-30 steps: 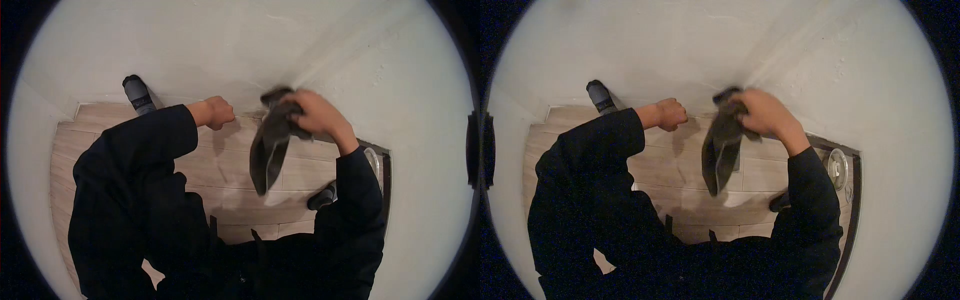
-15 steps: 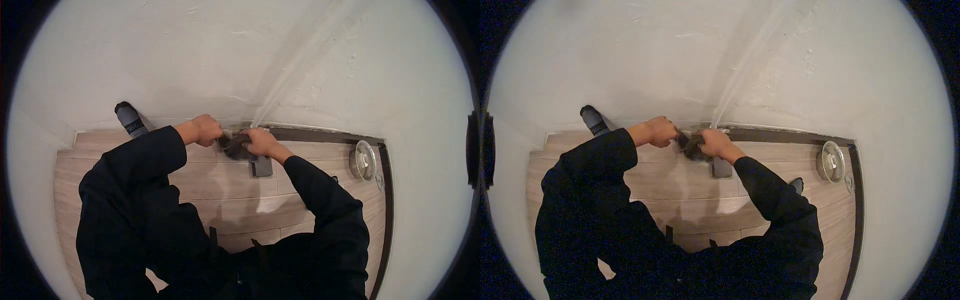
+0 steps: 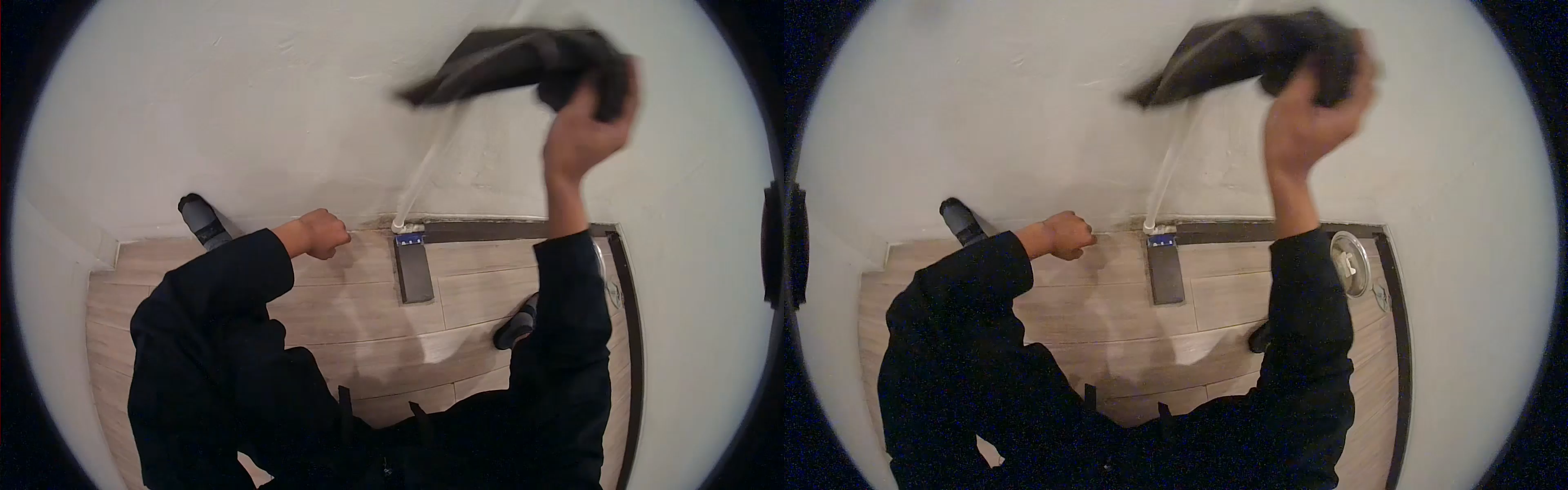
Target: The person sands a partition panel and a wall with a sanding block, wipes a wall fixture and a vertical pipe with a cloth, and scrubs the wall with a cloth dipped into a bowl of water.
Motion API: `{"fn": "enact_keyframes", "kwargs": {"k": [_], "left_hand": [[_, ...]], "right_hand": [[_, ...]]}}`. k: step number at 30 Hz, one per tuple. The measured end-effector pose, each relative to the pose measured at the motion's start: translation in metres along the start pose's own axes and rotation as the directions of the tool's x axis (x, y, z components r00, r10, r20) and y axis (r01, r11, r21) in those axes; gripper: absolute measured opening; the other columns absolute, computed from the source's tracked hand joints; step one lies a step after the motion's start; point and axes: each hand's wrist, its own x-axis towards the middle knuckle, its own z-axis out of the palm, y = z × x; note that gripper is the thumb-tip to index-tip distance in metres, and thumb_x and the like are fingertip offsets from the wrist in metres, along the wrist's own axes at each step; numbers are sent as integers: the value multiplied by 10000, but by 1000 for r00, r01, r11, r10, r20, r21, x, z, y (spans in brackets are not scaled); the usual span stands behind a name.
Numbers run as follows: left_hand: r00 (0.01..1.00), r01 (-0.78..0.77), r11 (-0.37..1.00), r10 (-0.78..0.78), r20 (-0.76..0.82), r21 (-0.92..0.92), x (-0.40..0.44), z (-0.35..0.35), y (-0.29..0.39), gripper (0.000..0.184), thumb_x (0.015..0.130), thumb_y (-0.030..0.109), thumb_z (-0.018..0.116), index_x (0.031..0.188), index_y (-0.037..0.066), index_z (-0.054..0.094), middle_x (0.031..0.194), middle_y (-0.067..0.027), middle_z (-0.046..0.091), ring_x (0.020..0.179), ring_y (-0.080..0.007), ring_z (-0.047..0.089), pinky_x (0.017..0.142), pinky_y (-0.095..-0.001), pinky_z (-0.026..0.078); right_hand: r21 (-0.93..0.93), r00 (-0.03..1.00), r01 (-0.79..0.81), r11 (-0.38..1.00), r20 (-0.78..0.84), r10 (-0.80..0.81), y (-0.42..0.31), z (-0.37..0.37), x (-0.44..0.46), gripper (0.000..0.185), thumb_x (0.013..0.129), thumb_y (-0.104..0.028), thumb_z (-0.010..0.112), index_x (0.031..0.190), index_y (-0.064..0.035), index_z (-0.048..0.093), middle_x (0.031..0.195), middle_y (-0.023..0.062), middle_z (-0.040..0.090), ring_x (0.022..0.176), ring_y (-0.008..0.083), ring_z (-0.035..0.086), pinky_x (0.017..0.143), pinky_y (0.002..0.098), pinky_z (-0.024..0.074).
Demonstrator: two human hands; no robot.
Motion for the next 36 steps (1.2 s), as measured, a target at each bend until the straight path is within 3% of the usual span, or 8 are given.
{"fn": "enact_keyframes", "kwargs": {"k": [8,13,17,21,25,28,32,36], "left_hand": [[1000,-13,999,12,26,39,-7,3,2,211,787,215,670,950,90,716,916,-122,728,917,-329,706,797,-484,546],[998,-46,995,43,38,87,-4,8,4,201,784,190,645,945,92,714,914,-124,726,916,-332,706,798,-483,549],[998,-48,995,46,34,91,-5,1,8,208,784,183,629,954,91,705,925,-128,723,926,-334,703,806,-488,553],[996,-71,993,66,62,89,-8,10,6,216,782,187,623,961,87,693,934,-131,720,926,-334,702,802,-490,557],[987,-63,992,46,151,110,-6,11,8,229,791,211,634,978,87,684,943,-129,716,928,-330,700,801,-489,557],[993,-73,994,64,102,82,-5,13,7,244,789,223,651,985,80,681,958,-134,711,941,-337,697,808,-488,556],[993,-53,996,45,108,76,-5,8,10,250,791,224,652,991,76,679,974,-138,708,951,-343,694,818,-489,555],[995,-31,997,24,94,73,-9,8,9,244,791,223,647,985,79,683,971,-137,711,954,-342,695,828,-489,554]], "right_hand": [[431,937,-70,900,-280,207,-11,-36,99,299,914,-50,584,1199,35,616,1042,111,694,952,221,654,939,338,519],[207,879,-375,903,389,276,33,-24,49,400,879,-50,582,1275,3,587,1169,127,658,1049,238,610,993,341,474],[133,543,-481,867,821,176,49,-28,-32,827,789,-41,550,1564,-25,264,1417,242,535,1358,328,486,1152,368,339],[-304,-142,-527,794,952,270,67,-57,-52,740,713,-22,560,1449,-4,480,1440,212,536,1334,318,499,1114,350,380],[-551,-800,-24,834,511,315,80,-75,-66,685,635,-32,594,1316,-75,656,1307,188,654,1196,308,598,987,362,474],[-619,-775,-112,777,544,321,78,-73,-59,665,636,-18,588,1297,-53,660,1277,181,669,1158,299,622,988,362,476],[-92,129,-495,864,975,178,78,-54,-26,574,707,11,531,1268,-13,647,1170,152,704,1109,252,639,980,357,487],[296,974,-218,930,12,224,43,-48,81,323,836,13,568,1144,56,657,1048,88,710,923,181,640,865,337,528]]}}
